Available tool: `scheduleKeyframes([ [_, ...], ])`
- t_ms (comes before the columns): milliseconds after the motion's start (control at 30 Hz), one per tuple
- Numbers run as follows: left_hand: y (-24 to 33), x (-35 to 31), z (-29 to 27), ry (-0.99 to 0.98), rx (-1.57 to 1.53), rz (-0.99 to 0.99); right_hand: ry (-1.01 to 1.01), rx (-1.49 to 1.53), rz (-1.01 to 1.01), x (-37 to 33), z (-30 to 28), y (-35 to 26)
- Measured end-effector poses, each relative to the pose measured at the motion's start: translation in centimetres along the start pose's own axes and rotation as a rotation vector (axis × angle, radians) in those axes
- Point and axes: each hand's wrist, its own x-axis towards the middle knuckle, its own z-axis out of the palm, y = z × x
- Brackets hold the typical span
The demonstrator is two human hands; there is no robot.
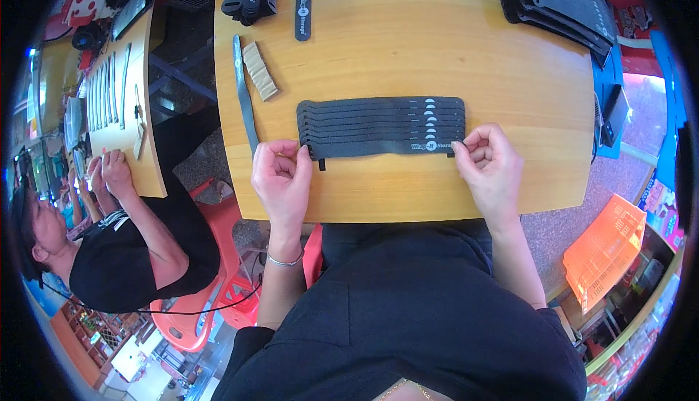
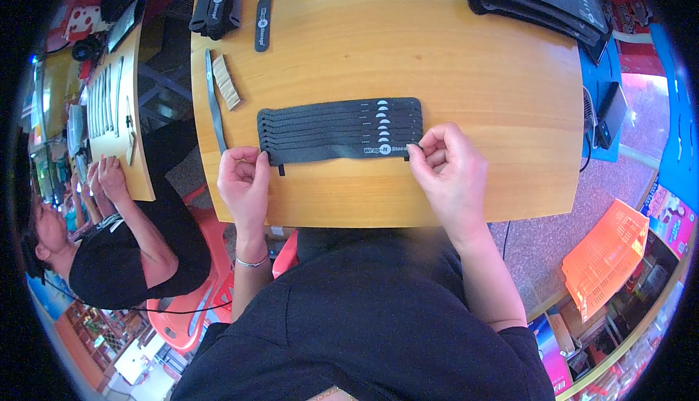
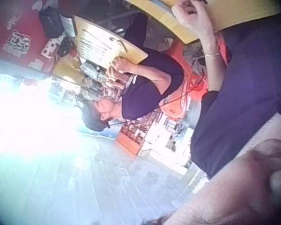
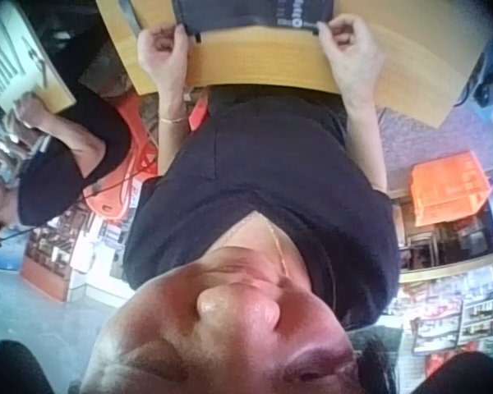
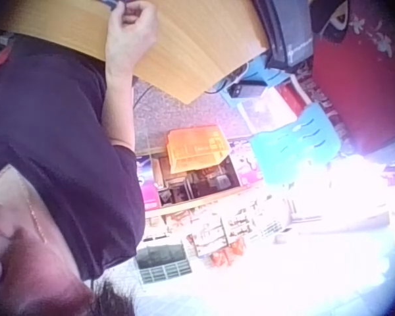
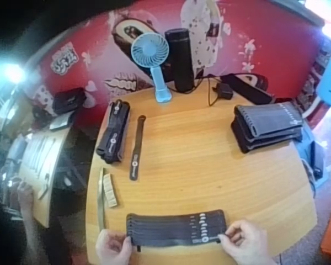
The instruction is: The person is aligning and stacking black textile straps with printed logos on a wooden table.
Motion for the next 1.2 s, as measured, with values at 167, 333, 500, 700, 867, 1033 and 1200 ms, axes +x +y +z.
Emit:
scheduleKeyframes([
  [167,0.0,-0.4,0.1,0.04,0.01,0.01,0.013,-0.048,-0.06,-0.1,0.0,0.0],
  [333,1.0,-1.7,-0.6,0.047,0.105,0.296,0.028,-0.043,-0.085,-0.1,0.1,0.1],
  [500,4.1,-2.4,0.0,-0.188,0.285,0.615,0.021,-0.046,-0.055,-0.2,-0.2,0.0],
  [700,5.4,-4.1,2.6,-0.523,0.42,0.64,0.018,-0.04,-0.078,-0.1,-0.1,0.2],
  [867,6.0,-4.4,3.7,-0.587,0.504,0.661,0.016,-0.028,-0.104,-0.1,-0.2,0.3],
  [1033,6.0,-4.7,4.1,-0.598,0.552,0.658,0.009,-0.021,-0.104,-0.1,-0.2,0.4],
  [1200,5.9,-4.7,4.3,-0.585,0.577,0.664,0.005,-0.028,-0.101,-0.1,-0.3,0.3],
])
